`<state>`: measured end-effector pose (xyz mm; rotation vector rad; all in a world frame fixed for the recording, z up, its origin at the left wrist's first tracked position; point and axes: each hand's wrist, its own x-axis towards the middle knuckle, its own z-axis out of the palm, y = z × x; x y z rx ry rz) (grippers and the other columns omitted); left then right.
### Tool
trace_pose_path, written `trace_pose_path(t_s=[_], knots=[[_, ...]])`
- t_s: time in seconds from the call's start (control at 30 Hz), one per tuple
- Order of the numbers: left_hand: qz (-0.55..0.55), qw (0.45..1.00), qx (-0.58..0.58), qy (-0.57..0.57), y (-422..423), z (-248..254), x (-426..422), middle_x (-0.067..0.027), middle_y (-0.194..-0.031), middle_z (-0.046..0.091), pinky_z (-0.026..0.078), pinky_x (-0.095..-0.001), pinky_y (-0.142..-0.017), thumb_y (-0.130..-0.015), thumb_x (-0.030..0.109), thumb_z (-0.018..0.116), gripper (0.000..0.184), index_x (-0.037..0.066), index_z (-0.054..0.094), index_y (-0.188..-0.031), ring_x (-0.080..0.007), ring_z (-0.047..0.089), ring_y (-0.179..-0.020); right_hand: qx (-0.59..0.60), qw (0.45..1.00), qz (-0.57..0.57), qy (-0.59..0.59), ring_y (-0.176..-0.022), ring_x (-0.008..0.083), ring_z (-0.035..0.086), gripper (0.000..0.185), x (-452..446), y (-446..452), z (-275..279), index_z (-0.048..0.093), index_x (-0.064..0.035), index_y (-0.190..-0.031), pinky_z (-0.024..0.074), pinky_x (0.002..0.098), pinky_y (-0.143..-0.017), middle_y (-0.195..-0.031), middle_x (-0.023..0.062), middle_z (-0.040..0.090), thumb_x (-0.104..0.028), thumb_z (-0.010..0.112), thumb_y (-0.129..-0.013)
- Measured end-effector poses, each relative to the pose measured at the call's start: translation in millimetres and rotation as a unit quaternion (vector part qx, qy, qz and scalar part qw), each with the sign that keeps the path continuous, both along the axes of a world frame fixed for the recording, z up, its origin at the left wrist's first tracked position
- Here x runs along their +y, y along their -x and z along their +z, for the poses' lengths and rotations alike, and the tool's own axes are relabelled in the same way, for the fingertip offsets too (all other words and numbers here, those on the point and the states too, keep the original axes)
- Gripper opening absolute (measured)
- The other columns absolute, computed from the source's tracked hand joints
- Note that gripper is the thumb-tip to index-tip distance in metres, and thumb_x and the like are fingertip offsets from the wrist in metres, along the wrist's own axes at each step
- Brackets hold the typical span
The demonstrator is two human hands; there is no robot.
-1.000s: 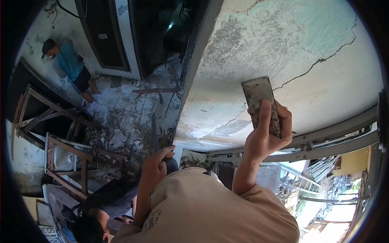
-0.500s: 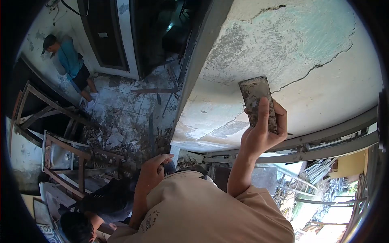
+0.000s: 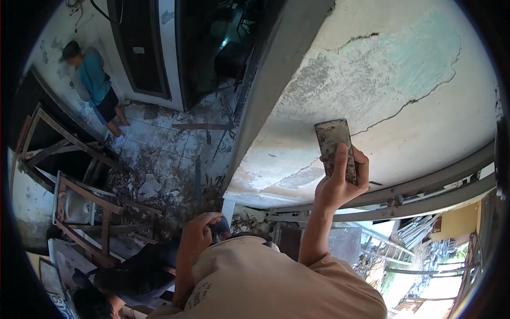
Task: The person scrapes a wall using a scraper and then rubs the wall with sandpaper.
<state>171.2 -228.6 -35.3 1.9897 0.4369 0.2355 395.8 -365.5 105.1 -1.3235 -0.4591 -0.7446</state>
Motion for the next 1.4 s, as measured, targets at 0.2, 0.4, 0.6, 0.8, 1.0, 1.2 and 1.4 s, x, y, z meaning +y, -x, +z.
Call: trace_pose_path(t_s=[0.2, 0.4, 0.6, 0.8, 1.0, 1.2, 1.4], knots=[[-0.013, 1.0, 0.007, 0.004, 0, 0, 3, -0.0157, -0.1, 0.067, 0.05, -0.0313, -0.077, -0.067, -0.015, 0.036, 0.055, 0.005, 0.061, -0.112, -0.0256, 0.065, -0.093, 0.024, 0.999, 0.014, -0.025, -0.063, 0.0042, 0.049, 0.01, 1, 5, 5, 0.061, 0.0014, -0.08, 0.0385, 0.0163, -0.058, -0.07, 0.0014, 0.058, -0.001, 0.071, -0.08], [-0.033, 0.999, 0.021, -0.012, -7, -2, 1, -0.0155, -0.1, 0.067, 0.051, -0.0324, -0.078, -0.067, -0.015, 0.035, 0.055, 0.006, 0.061, -0.111, -0.0259, 0.065, -0.093, -0.003, 1.0, -0.007, 0.001, -0.063, 0.0108, 0.059, 0.01, -2, -5, 0, 0.06, 0.0003, -0.081, 0.0537, 0.0258, -0.048, -0.076, 0.0068, 0.062, -0.001, 0.07, -0.079], [-0.045, 0.999, 0.017, -0.006, -5, 0, -1, -0.0157, -0.1, 0.066, 0.051, -0.0333, -0.079, -0.067, -0.014, 0.036, 0.054, 0.005, 0.062, -0.11, -0.026, 0.065, -0.093, 0.011, 0.999, 0.015, -0.047, -0.064, 0.0046, 0.049, 0.011, 7, 2, 1, 0.063, 0.0022, -0.084, 0.0375, 0.0165, -0.059, -0.072, 0.0019, 0.059, -0.002, 0.071, -0.079], [-0.027, 1.0, 0.005, 0.009, 2, 3, -3, -0.0157, -0.099, 0.067, 0.051, -0.0329, -0.079, -0.067, -0.014, 0.035, 0.053, 0.004, 0.061, -0.109, -0.0259, 0.065, -0.092, -0.026, 1.0, -0.007, -0.007, -0.069, 0.008, 0.055, 0.009, 17, 12, 15, 0.062, 0.0026, -0.083, 0.0448, 0.0206, -0.063, -0.077, 0.0054, 0.062, 0.0, 0.07, -0.08], [-0.004, 0.999, 0.031, -0.013, 13, -5, -1, -0.0168, -0.098, 0.066, 0.05, -0.033, -0.082, -0.067, -0.014, 0.035, 0.052, 0.003, 0.061, -0.109, -0.0275, 0.065, -0.093, -0.002, 1.0, -0.003, -0.007, -0.065, 0.0065, 0.05, 0.01, 22, 8, 21, 0.061, 0.0022, -0.082, 0.039, 0.019, -0.058, -0.074, 0.0041, 0.06, -0.003, 0.07, -0.08], [0.04, 0.998, 0.014, 0.048, 17, -10, -9, -0.0143, -0.099, 0.065, 0.05, -0.0376, -0.076, -0.069, -0.011, 0.044, 0.047, 0.008, 0.062, -0.107, -0.0294, 0.063, -0.09, -0.003, 1.0, -0.023, -0.007, -0.067, 0.0102, 0.057, 0.01, 17, 12, 15, 0.064, 0.0005, -0.081, 0.051, 0.0231, -0.058, -0.075, 0.0061, 0.063, -0.004, 0.072, -0.078], [-0.027, 0.998, 0.047, 0.033, 18, -23, -27, -0.0131, -0.099, 0.065, 0.05, -0.034, -0.079, -0.069, -0.013, 0.042, 0.048, 0.007, 0.061, -0.108, -0.0261, 0.064, -0.093, -0.032, 0.999, -0.033, -0.02, -0.06, 0.0143, 0.059, 0.016, 40, 15, 32, 0.064, 0.0026, -0.08, 0.052, 0.0236, -0.049, -0.074, 0.0086, 0.064, -0.007, 0.075, -0.075]])
